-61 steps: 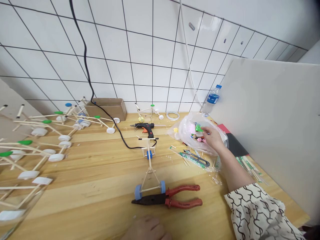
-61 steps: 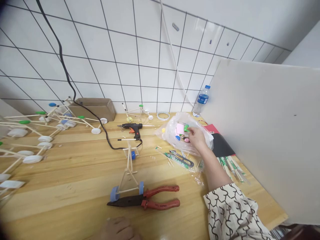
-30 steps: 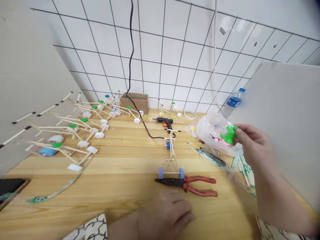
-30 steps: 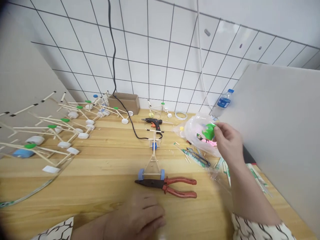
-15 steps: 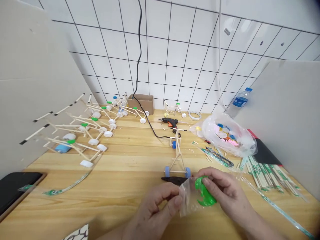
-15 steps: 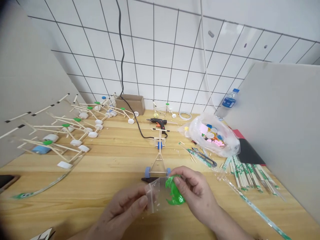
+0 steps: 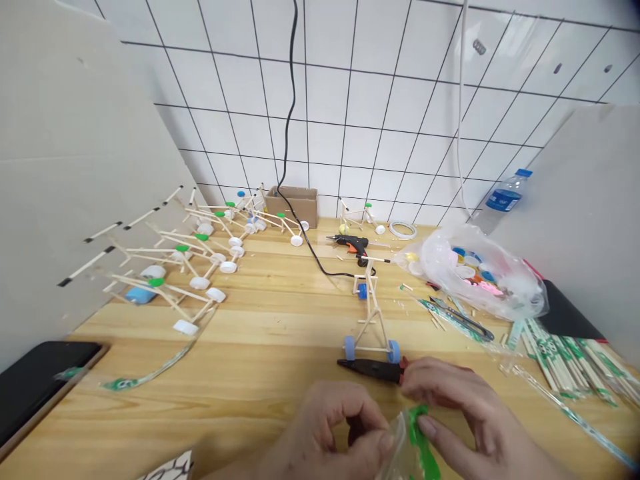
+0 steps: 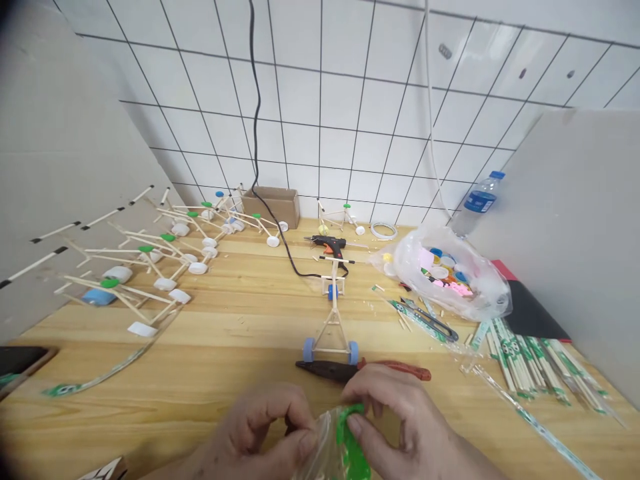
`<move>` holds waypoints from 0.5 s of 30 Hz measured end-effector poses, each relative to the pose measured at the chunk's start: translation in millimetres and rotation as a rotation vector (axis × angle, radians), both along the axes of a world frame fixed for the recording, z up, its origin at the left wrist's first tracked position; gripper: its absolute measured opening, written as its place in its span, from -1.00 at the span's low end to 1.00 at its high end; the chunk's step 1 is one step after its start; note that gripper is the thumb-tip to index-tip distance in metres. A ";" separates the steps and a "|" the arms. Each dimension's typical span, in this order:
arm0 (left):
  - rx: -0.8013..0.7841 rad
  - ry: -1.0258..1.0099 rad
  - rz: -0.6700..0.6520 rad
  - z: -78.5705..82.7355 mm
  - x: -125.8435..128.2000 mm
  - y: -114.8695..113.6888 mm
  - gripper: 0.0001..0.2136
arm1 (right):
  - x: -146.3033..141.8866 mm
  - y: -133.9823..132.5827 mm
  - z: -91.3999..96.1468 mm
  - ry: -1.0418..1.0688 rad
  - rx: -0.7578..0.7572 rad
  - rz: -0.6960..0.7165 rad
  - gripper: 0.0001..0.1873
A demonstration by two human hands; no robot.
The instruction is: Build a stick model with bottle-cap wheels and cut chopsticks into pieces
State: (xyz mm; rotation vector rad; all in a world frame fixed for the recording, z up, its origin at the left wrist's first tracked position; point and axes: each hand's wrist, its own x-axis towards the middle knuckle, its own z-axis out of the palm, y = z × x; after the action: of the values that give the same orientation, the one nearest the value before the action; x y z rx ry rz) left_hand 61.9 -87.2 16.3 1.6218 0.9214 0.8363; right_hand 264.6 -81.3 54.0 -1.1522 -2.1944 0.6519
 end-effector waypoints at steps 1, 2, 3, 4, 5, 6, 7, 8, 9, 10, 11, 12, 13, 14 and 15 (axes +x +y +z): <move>-0.013 -0.003 0.001 1.5 0.1 -1.3 -0.86 | -0.7 -0.5 1.2 0.036 0.053 -0.006 -0.92; -0.020 -0.003 0.002 2.8 0.2 -2.4 -0.86 | -0.9 -1.1 1.4 0.079 0.113 -0.021 -0.95; -0.024 -0.005 -0.003 3.8 0.4 -3.1 -0.84 | -0.6 -2.0 0.6 0.122 0.174 -0.031 -0.93; -0.017 -0.011 -0.026 4.4 0.6 -3.6 -0.83 | 0.2 -3.2 -1.2 0.152 0.219 -0.036 -0.84; 0.000 -0.022 -0.052 4.5 0.8 -4.0 -0.81 | 1.2 -4.7 -3.9 0.191 0.273 -0.011 -0.75; 0.019 -0.030 -0.077 4.0 1.0 -4.3 -0.80 | 2.1 -6.5 -7.4 0.199 0.294 0.022 -0.67; 0.042 -0.035 -0.098 3.0 1.3 -4.6 -0.78 | 2.9 -8.4 -11.3 0.192 0.282 0.034 -0.62; 0.066 -0.037 -0.115 1.2 1.8 -4.7 -0.76 | 3.2 -10.2 -15.6 0.174 0.266 0.069 -0.59; 0.087 -0.039 -0.134 -1.2 2.7 -4.5 -0.73 | 3.0 -11.5 -20.1 0.156 0.254 0.085 -0.58; 0.106 -0.045 -0.153 -4.4 4.2 -4.2 -0.70 | 2.3 -12.3 -24.8 0.129 0.249 0.110 -0.56; 0.119 -0.056 -0.179 -8.6 6.4 -3.5 -0.66 | 1.2 -12.5 -29.6 0.109 0.261 0.135 -0.55; 0.124 -0.077 -0.215 -13.5 9.5 -2.7 -0.62 | -0.3 -11.9 -34.7 0.092 0.282 0.151 -0.54; 0.116 -0.095 -0.245 -19.2 13.4 -1.8 -0.58 | -2.0 -10.9 -39.9 0.087 0.311 0.161 -0.53; 0.074 -0.101 -0.294 -25.3 17.9 -0.9 -0.56 | -3.8 -9.4 -45.2 0.095 0.346 0.165 -0.51; 0.021 -0.129 -0.327 -31.6 22.6 -0.1 -0.53 | -5.7 -7.7 -50.3 0.118 0.382 0.161 -0.49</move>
State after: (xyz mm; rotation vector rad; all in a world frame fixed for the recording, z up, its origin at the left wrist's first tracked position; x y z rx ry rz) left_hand 84.5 -87.3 -15.3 1.6588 0.5393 0.7143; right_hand 259.0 -89.1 3.7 -0.7305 -2.2009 0.3319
